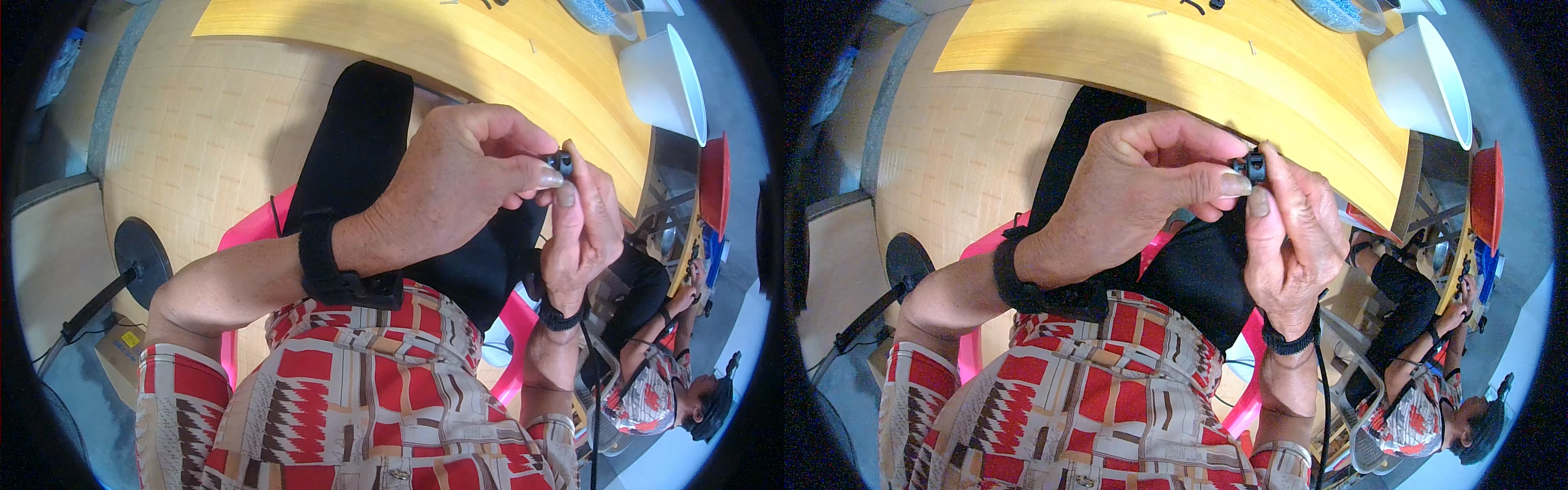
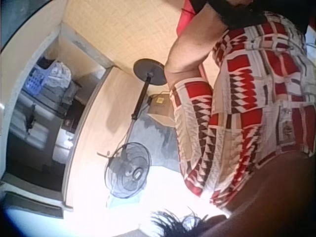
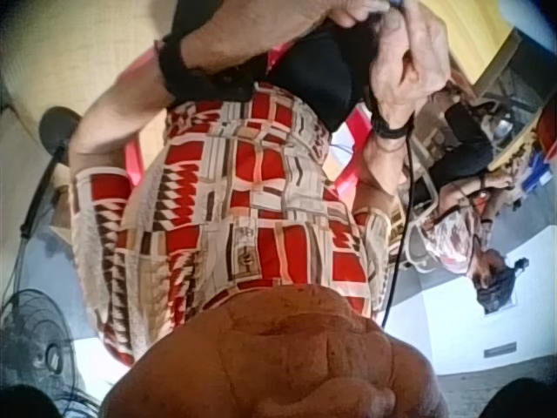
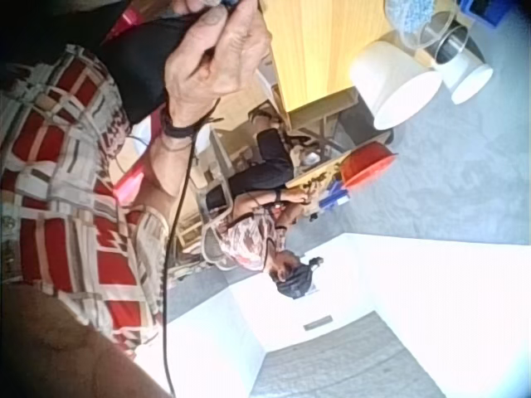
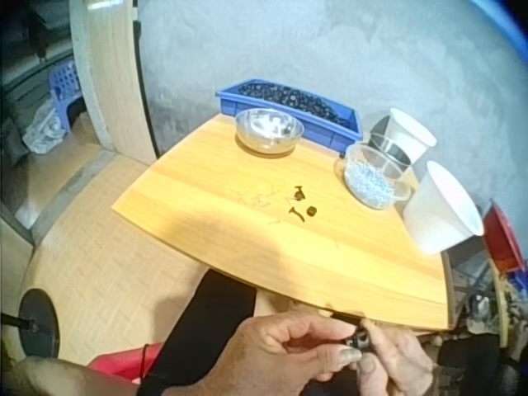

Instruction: Assembling small plastic components by hand at a workstation.

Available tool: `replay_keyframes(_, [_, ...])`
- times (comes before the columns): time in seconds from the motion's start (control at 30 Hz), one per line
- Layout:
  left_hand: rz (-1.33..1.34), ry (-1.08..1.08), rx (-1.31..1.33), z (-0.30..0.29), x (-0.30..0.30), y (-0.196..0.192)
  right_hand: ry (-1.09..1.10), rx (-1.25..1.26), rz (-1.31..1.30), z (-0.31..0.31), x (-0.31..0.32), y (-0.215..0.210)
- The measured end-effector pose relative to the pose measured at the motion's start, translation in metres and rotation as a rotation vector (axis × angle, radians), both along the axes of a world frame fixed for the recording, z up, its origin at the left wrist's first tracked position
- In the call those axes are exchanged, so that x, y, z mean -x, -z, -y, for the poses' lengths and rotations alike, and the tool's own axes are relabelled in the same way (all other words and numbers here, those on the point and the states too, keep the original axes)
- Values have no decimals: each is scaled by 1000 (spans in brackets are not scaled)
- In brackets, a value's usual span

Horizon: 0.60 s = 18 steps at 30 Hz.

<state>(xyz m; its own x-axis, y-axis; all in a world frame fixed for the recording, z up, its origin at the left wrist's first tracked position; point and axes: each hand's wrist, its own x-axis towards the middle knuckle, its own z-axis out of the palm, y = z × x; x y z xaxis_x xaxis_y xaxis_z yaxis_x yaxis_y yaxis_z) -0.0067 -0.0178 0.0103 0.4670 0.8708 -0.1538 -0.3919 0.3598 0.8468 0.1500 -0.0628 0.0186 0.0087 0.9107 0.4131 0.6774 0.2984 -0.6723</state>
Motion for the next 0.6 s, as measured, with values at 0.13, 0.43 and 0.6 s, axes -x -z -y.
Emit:
replay_keyframes(0.13, [43,5,20,2,-2,-1,28,11,-114,1,1,2])
replay_keyframes(0.43, [54,8,25,2,-1,-7,16,-18,-57,-1,1,-2])
replay_keyframes(0.6, [50,23,49,0,-1,-5,33,-32,-1,0,0,-3])
